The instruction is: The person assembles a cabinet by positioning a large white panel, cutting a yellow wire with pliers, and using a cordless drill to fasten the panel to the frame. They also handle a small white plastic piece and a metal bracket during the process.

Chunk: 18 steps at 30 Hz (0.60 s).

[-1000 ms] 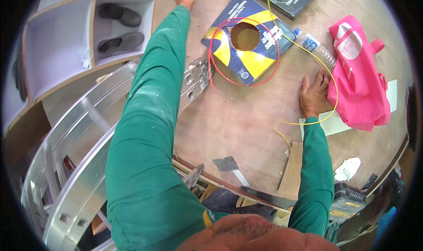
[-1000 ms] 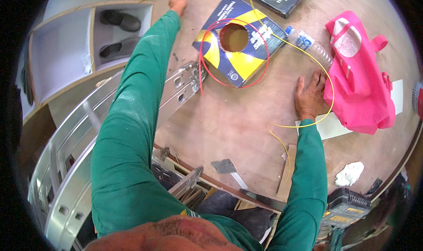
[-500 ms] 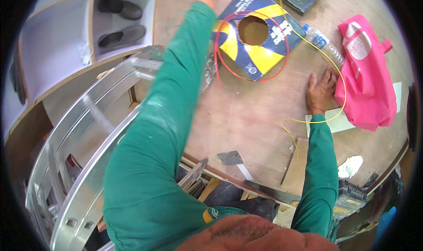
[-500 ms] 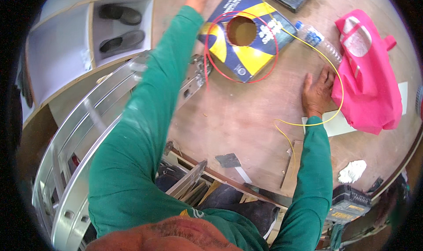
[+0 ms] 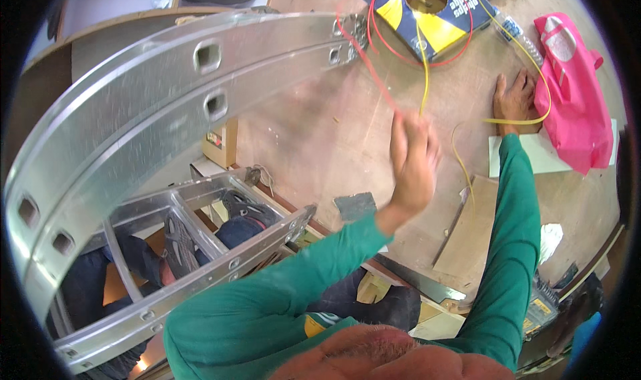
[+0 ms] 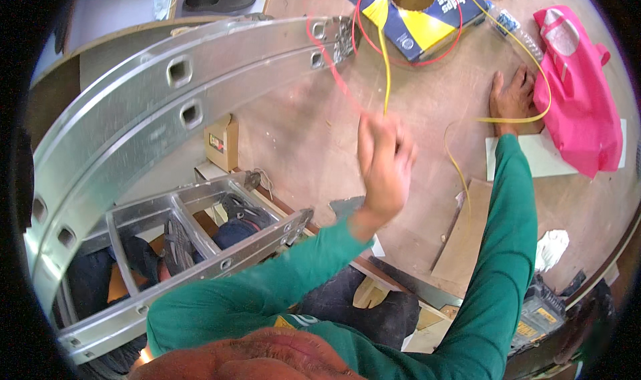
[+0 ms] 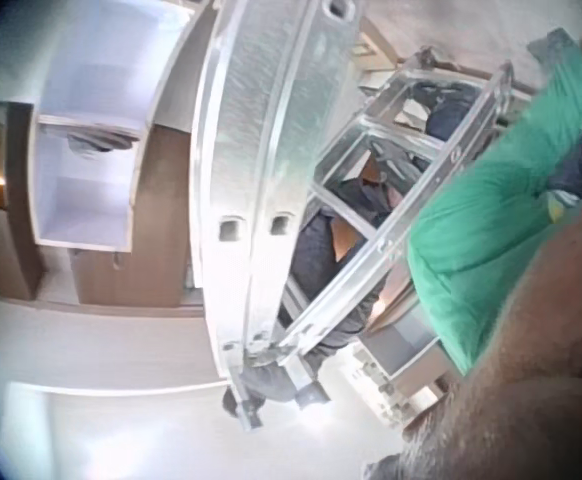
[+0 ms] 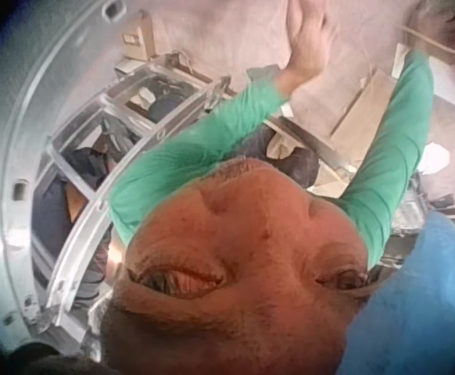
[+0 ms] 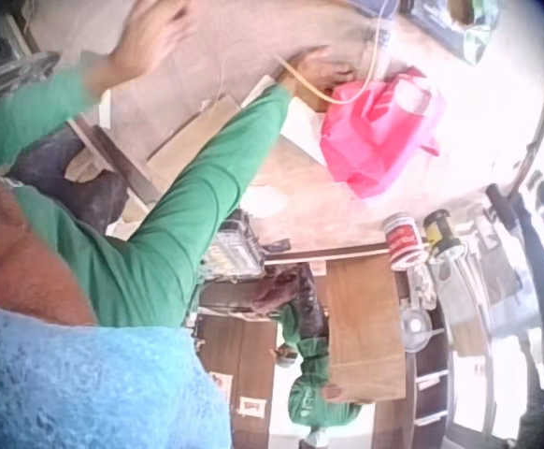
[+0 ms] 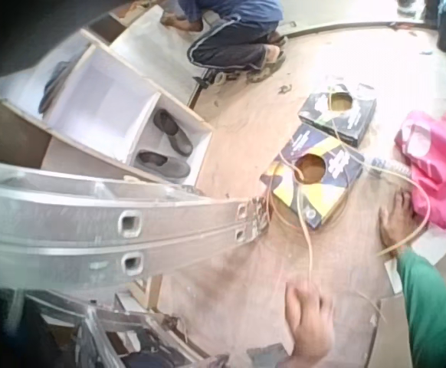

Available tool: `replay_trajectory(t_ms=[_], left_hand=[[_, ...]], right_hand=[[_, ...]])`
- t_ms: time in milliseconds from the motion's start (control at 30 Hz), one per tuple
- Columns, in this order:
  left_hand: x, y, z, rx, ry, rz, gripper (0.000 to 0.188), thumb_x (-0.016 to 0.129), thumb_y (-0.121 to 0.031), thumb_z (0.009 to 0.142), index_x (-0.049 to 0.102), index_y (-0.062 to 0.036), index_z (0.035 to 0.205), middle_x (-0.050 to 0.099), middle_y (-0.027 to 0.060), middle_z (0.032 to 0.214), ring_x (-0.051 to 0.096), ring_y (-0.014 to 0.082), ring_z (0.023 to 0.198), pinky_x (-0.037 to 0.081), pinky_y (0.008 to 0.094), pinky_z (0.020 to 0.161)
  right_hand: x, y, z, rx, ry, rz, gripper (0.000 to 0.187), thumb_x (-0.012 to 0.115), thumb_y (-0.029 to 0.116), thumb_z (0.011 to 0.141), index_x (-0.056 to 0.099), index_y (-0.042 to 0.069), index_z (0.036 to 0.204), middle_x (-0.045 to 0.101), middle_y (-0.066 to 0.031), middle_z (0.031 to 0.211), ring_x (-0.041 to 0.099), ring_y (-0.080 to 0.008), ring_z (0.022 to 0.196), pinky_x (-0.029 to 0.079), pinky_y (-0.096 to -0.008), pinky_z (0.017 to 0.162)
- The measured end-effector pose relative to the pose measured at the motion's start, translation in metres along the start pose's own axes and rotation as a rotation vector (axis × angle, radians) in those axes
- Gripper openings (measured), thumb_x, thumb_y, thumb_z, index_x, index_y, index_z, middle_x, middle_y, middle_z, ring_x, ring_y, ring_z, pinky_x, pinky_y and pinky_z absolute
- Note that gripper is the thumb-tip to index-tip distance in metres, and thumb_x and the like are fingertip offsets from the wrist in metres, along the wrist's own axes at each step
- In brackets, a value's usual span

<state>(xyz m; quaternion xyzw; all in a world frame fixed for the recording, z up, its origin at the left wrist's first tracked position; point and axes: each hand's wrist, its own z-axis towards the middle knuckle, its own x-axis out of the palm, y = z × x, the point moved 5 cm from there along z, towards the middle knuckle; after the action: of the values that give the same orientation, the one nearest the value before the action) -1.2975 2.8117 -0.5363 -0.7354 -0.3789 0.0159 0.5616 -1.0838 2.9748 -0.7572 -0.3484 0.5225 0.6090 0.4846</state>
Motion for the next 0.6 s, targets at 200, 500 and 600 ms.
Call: replay_trajectory(t_ms=[200, 500, 600], left_hand=[[-0.082, -0.041, -0.201, -0.069, 0.063, 0.221, 0.029, 0.040, -0.037, 0.114, 0.046, -0.0116, 0.102, 0.040, -0.0006, 0.076, 0.037, 0.0077, 0.058, 0.033, 0.0236, 0.053], [-0.318, 0.061, -0.241, -0.146, 0.072, 1.187, 0.042, 0.045, -0.042, 0.111, 0.053, -0.0004, 0.107, 0.058, 0.0139, 0.088, 0.058, 0.0236, 0.077, 0.049, 0.0409, 0.074], [-0.353, 0.093, -0.271, -0.291, 0.088, 1.206, 0.038, 0.048, -0.036, 0.110, 0.053, 0.0014, 0.108, 0.061, 0.0206, 0.093, 0.060, 0.0339, 0.086, 0.049, 0.0452, 0.079]], right_hand=[[-0.016, 0.005, -0.004, -0.078, 0.145, -0.115, 0.074, 0.057, 0.048, 0.099, 0.038, 0.001, 0.154, 0.036, -0.0258, 0.158, 0.034, -0.0425, 0.147, 0.028, -0.0531, 0.122], [0.030, -0.079, -0.027, -0.166, 0.190, -0.157, 0.077, 0.048, 0.050, 0.103, 0.026, 0.005, 0.161, 0.033, -0.0246, 0.164, 0.030, -0.0429, 0.152, 0.024, -0.0534, 0.124], [-0.005, -0.033, -0.056, -0.119, 0.149, -0.221, 0.078, 0.044, 0.056, 0.103, 0.029, 0.008, 0.161, 0.028, -0.0217, 0.166, 0.027, -0.0441, 0.153, 0.017, -0.0624, 0.123]])
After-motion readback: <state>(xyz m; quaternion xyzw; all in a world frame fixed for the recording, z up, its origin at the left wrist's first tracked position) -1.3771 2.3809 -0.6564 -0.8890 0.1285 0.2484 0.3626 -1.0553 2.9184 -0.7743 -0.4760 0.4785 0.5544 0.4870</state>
